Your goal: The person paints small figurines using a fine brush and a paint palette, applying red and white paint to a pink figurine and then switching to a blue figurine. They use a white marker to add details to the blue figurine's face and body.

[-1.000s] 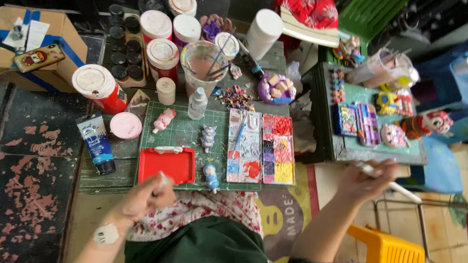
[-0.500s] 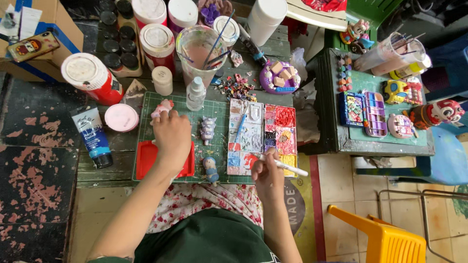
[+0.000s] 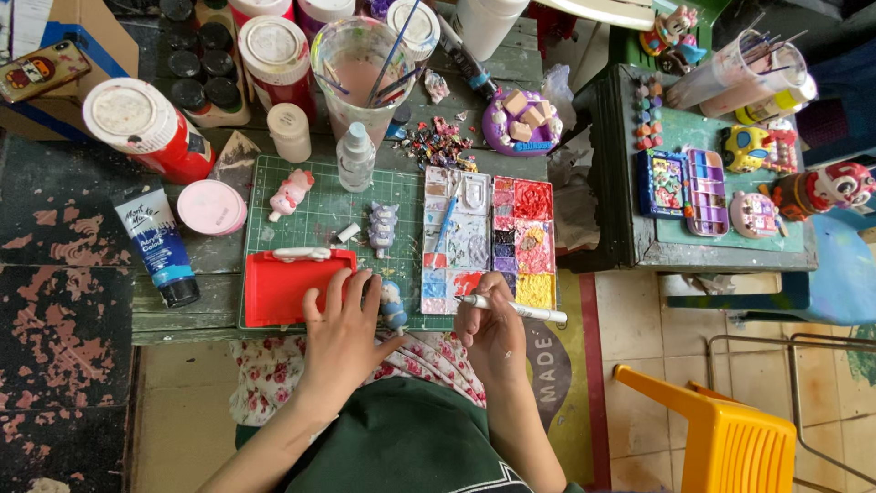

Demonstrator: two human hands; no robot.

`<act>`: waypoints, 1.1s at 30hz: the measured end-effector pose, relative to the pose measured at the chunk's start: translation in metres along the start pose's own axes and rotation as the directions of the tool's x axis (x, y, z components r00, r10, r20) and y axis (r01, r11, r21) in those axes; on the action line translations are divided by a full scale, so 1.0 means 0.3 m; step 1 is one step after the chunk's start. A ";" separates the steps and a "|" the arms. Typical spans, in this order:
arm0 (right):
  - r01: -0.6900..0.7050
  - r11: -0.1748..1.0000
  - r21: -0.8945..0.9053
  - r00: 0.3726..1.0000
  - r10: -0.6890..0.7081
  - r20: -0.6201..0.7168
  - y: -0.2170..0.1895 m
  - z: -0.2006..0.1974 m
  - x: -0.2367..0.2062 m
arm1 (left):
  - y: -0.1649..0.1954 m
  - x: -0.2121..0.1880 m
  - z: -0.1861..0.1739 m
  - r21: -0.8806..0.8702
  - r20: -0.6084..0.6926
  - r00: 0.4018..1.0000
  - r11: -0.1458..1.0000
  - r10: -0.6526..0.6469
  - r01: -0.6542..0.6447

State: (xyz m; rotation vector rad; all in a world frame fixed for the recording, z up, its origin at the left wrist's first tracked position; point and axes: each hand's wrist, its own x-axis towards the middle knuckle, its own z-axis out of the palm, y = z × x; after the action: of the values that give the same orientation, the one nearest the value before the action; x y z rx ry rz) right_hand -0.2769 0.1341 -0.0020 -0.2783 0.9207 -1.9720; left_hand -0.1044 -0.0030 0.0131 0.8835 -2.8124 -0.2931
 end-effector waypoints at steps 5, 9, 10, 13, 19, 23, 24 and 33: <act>0.004 0.992 -0.123 0.997 -0.013 -0.075 0.035 -0.027 -0.014 | 0.002 -0.011 0.031 -0.130 -0.058 0.998 0.991 -0.017 0.009; 0.005 0.992 -0.127 0.996 -0.016 -0.087 0.062 -0.052 -0.010 | -0.003 -0.015 0.032 -0.277 -0.093 0.995 0.961 -0.025 -0.002; 0.012 0.993 -0.119 0.996 -0.023 -0.089 0.065 -0.053 -0.010 | -0.003 -0.016 0.032 -0.307 -0.129 0.991 0.951 -0.017 -0.024; 0.036 0.997 -0.074 0.993 -0.044 -0.111 0.072 -0.037 -0.016 | -0.004 -0.024 0.030 -0.436 -0.223 0.975 0.894 0.004 -0.103; 0.163 0.979 -0.125 0.986 -0.164 0.009 0.115 0.057 -0.070 | 0.051 -0.074 0.000 -0.966 0.190 0.981 0.168 -0.048 0.195; 0.291 0.918 -0.270 0.957 -0.281 0.077 0.126 0.097 -0.115 | 0.061 -0.105 -0.038 -0.992 0.125 0.992 0.024 0.001 0.124; 0.323 0.904 -0.278 0.946 -0.308 0.098 0.123 0.100 -0.119 | 0.061 -0.110 -0.044 -0.994 0.101 0.995 -0.027 0.025 0.101; 0.453 0.815 -0.361 0.885 -0.460 0.074 0.096 0.135 -0.159 | 0.080 -0.174 -0.059 -0.983 0.183 0.982 -0.030 -0.036 0.182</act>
State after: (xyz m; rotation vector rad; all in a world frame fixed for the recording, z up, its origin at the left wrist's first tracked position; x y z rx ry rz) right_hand -0.2107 0.1442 0.0137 -0.7634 1.3352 -2.2200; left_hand -0.0712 0.0442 0.0302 0.5862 -1.5723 -2.1187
